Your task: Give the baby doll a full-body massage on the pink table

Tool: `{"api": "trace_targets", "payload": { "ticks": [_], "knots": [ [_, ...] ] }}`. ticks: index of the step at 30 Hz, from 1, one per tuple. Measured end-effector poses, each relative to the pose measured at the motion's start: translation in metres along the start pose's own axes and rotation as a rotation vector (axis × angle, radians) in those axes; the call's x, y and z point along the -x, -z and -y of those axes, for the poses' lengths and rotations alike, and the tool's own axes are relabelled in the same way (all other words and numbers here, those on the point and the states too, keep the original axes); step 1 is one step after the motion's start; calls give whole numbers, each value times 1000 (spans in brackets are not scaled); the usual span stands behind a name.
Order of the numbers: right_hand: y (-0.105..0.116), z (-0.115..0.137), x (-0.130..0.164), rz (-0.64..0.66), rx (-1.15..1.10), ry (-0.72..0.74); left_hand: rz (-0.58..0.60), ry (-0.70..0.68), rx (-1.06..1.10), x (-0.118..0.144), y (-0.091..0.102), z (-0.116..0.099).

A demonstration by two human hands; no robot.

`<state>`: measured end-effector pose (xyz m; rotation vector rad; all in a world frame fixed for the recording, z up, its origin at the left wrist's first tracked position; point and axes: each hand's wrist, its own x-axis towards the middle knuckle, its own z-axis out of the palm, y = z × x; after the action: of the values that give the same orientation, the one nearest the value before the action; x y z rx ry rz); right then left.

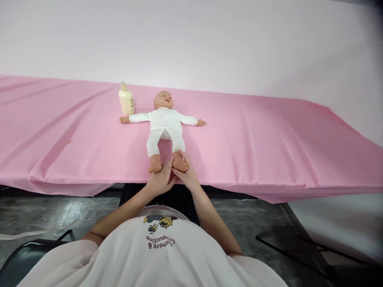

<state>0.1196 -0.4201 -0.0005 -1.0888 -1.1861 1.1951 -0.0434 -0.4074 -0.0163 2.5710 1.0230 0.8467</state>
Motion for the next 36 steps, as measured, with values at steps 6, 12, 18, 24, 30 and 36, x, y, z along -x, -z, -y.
{"api": "trace_targets", "payload": {
  "ticks": [6,12,18,24,30,36],
  "knots": [
    [1,-4,-2,12,2,43,-18,6,2,0,1,-1],
    [2,-1,1,47,-40,7,-37,10,-42,1,-3,1],
    [1,0,2,86,-77,-4,-29,20,-33,1,-1,0],
    [0,-8,2,7,-84,112,-15,2,-28,1,0,-1],
    [1,-14,1,-5,-56,64,-20,4,-29,-1,0,-1],
    [-1,-15,2,-67,-64,55,17,7,-58,-1,1,-3]
  ]
}}
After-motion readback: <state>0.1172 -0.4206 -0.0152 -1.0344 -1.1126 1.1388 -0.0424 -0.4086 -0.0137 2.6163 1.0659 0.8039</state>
